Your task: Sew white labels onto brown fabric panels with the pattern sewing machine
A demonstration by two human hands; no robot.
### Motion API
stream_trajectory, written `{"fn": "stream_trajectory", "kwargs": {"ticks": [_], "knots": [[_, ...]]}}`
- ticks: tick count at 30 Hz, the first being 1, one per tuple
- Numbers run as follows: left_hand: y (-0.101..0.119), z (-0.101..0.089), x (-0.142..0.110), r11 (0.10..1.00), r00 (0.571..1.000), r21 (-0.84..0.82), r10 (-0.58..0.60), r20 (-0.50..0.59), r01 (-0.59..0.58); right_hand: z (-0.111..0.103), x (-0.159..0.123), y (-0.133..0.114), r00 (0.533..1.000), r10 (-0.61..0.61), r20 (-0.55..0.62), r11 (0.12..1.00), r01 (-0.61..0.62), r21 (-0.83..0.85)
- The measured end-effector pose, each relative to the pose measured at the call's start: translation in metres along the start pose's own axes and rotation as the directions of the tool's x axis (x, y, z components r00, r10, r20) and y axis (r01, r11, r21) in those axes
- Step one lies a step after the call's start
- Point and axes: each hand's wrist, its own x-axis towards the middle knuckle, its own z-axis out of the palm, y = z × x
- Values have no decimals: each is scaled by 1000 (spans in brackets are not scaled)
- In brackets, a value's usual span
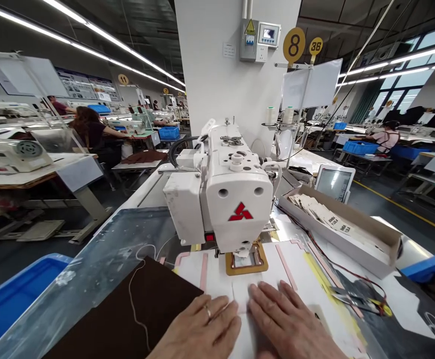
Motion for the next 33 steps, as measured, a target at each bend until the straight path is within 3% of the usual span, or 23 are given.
{"fn": "stream_trajectory", "kwargs": {"ticks": [5,8,13,17,21,25,33], "knots": [[-15,55,2,1000,1000,-4,-18,-20,18,14,-1,8,999,-26,32,997,28,-69],[-26,67,2,998,999,-58,-17,46,20,23,-4,11,1000,-13,24,1000,14,-21],[-33,44,8,965,976,-186,-157,152,184,29,-6,12,998,5,61,1000,-4,-2],[-36,26,9,962,969,-213,-123,213,169,29,-3,18,998,2,64,1000,-1,-23],[-36,25,8,954,973,-234,-151,174,189,33,1,26,997,47,54,996,-50,68],[-39,25,12,948,966,-254,-136,219,191,36,4,31,995,71,75,989,-80,125],[-40,17,17,948,961,-240,-155,228,209,32,4,29,999,-11,40,994,16,-112]]}}
